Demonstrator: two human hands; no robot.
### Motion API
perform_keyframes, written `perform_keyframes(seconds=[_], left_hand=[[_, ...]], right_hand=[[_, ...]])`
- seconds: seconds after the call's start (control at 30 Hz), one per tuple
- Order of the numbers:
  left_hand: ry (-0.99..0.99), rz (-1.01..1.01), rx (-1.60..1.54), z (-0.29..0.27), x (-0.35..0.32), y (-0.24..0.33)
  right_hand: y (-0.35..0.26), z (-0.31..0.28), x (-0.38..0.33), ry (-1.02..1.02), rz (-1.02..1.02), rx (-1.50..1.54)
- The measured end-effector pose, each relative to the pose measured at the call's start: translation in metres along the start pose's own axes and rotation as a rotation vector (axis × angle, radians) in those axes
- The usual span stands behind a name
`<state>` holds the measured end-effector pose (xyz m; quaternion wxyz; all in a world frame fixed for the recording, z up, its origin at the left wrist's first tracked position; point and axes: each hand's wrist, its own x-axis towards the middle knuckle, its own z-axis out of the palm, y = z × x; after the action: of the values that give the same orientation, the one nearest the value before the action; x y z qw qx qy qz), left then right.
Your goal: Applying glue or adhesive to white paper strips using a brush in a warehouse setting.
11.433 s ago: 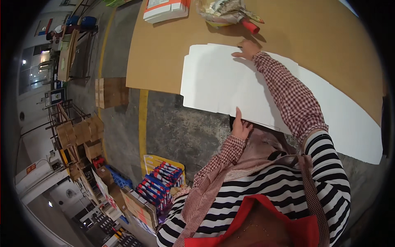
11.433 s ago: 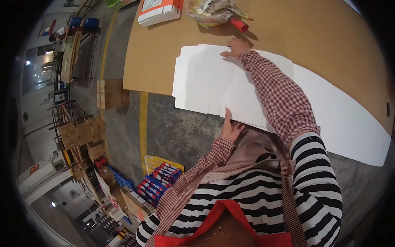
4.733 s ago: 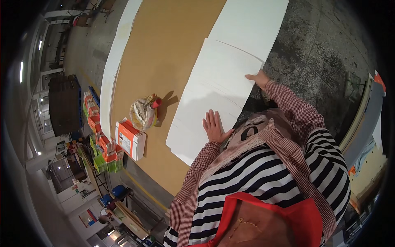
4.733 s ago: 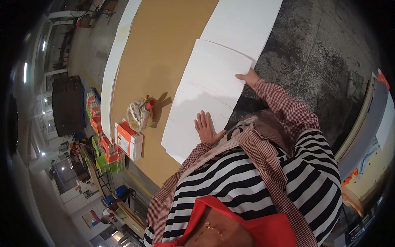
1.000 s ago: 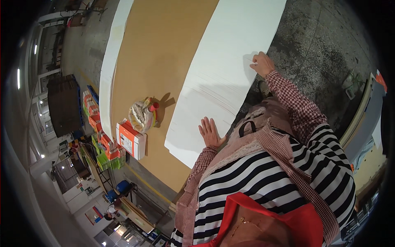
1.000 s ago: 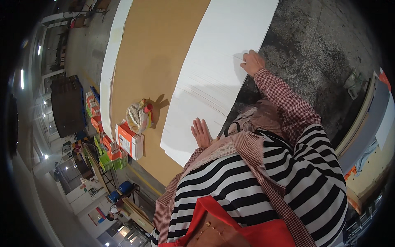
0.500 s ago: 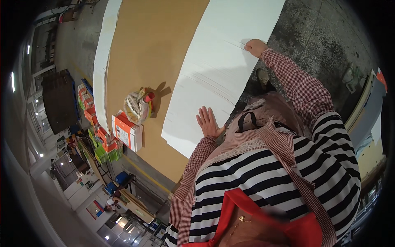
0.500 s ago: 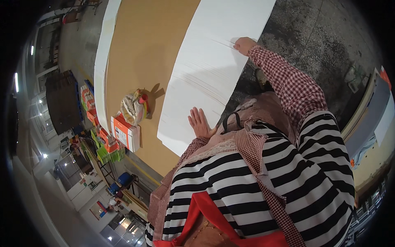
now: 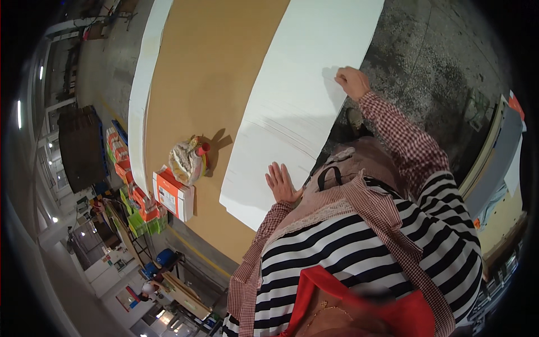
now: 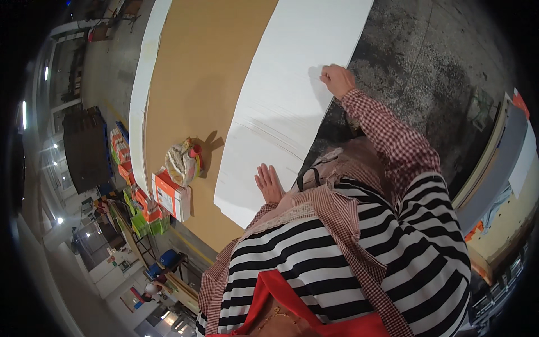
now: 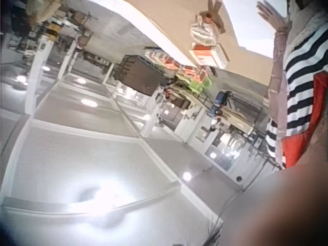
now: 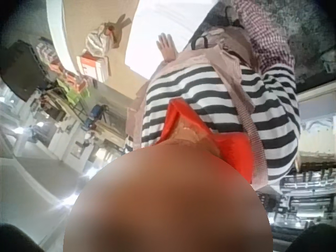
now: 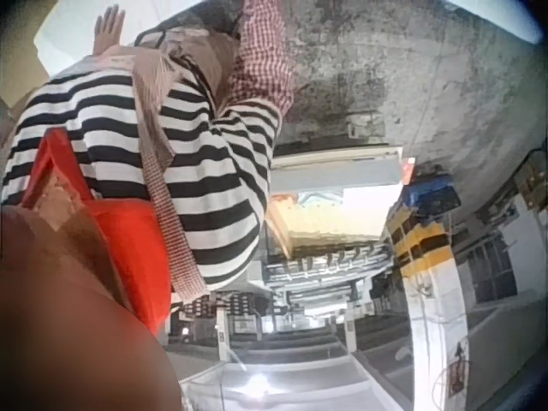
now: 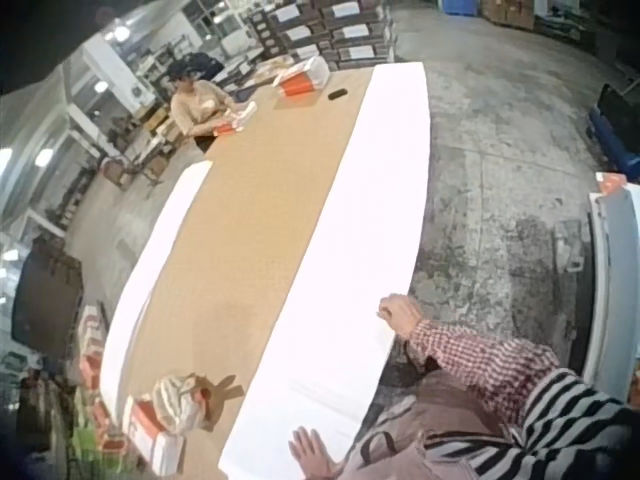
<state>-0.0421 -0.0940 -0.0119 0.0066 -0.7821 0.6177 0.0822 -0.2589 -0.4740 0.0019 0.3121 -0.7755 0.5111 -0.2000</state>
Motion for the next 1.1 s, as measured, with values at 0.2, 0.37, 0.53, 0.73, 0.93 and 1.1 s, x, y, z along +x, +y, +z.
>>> perform_keyframes(seconds=[0.2, 0.37, 0.53, 0.73, 0.93, 1.1], left_hand=[[0.018, 0.015, -0.045, -0.008, 0.001, 0.001], [-0.001, 0.026, -0.026, -0.008, 0.001, -0.004], [-0.025, -0.002, -0.045, -0.01, 0.0, -0.006], [-0.048, -0.007, -0.03, -0.01, 0.0, -0.003], [-0.074, -0.025, -0.038, -0.014, -0.001, -0.002], [-0.068, -0.031, -0.045, -0.014, 0.0, -0.003]], right_hand=[[0.007, 0.01, -0.006, -0.243, 0.097, 0.085], [0.005, 0.021, 0.015, -0.474, 0.025, -0.073], [0.004, 0.032, 0.017, -0.422, -0.117, -0.279], [-0.007, 0.025, 0.016, -0.438, -0.057, -0.38], [-0.007, 0.011, -0.017, -0.047, 0.026, 0.039], [-0.01, 0.015, -0.014, -0.204, 0.054, -0.02]])
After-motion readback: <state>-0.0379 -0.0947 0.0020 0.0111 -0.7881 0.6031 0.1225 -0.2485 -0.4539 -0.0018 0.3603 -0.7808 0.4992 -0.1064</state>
